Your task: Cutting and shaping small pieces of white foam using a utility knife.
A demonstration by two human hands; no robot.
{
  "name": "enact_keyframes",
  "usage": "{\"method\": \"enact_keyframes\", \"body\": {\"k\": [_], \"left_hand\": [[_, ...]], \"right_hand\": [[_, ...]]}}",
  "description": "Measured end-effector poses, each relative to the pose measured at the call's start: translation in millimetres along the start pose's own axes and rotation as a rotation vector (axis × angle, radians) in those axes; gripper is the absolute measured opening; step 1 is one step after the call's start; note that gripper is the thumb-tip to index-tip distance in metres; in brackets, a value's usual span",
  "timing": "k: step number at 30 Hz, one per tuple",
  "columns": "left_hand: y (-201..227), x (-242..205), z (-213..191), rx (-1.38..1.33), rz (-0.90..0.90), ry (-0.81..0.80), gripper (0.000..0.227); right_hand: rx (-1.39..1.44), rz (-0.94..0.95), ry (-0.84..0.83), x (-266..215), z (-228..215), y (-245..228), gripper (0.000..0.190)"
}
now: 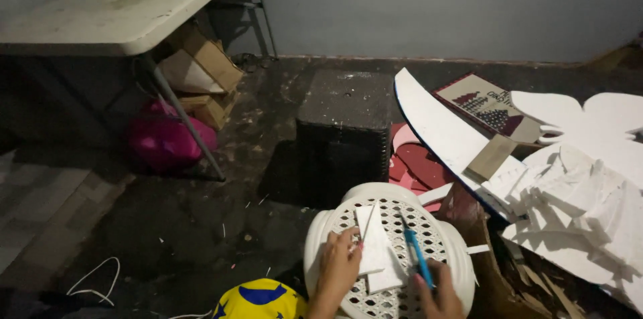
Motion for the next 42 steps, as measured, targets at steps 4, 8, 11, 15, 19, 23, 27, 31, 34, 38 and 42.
{"method": "enact_keyframes", "body": {"k": [4, 8, 11, 15, 19, 23, 27, 31, 34, 38, 42], "left_hand": [[-3, -13, 11, -0.058, 0.038, 0.02, 0.039], [-27, -5, 42, -0.069, 0.034, 0.055, 0.049], [-36, -12, 54, -0.093, 0.104, 0.082, 0.053], [-32, -21, 53, -0.115, 0.063, -0.018, 0.057], [-40, -17, 54, -0.1, 0.104, -0.011, 0.06], [-35, -16, 47, -0.082, 0.123, 0.052, 0.053], [-9, -21, 26, -0.113, 0.041, 0.009, 0.044], [4, -20, 17, -0.041, -0.004, -0.049, 0.044], [6, -21, 18, 0.007, -0.021, -0.039, 0.042], [-2, -23, 19, -0.06, 0.025, -0.004, 0.041], [-12, -19, 26, -0.053, 0.09, 0.062, 0.041]], "right_hand": [[0.037, -0.261, 0.006, 15, 29, 16, 0.033], [0.2, -0.174, 0.087, 23, 30, 35, 0.03], [0.239, -0.18, 0.085, 15, 25, 27, 0.03], [0.157, -0.137, 0.112, 7, 24, 7, 0.029], [0.347, -0.196, 0.044, 10, 31, 5, 0.028], [0.365, -0.112, 0.046, 3, 28, -7, 0.03], [0.286, -0.024, 0.02, -5, 21, -30, 0.03], [0.324, -0.118, 0.015, -1, 23, -21, 0.027], [0.258, -0.05, 0.023, -7, 20, -35, 0.028], [0.087, 0.065, 0.07, -14, 17, -52, 0.03], [-0.197, -0.223, 0.217, 1, 19, -4, 0.031]]}}
Point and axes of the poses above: each hand's wrist, its own x-axis towards the middle knuckle, its own z-axis out of the palm, y = z × x, the point moved 1 cm from there along x, towards the middle knuckle, and after that the axes turned 14 degrees about -y, right-handed, at the moved point
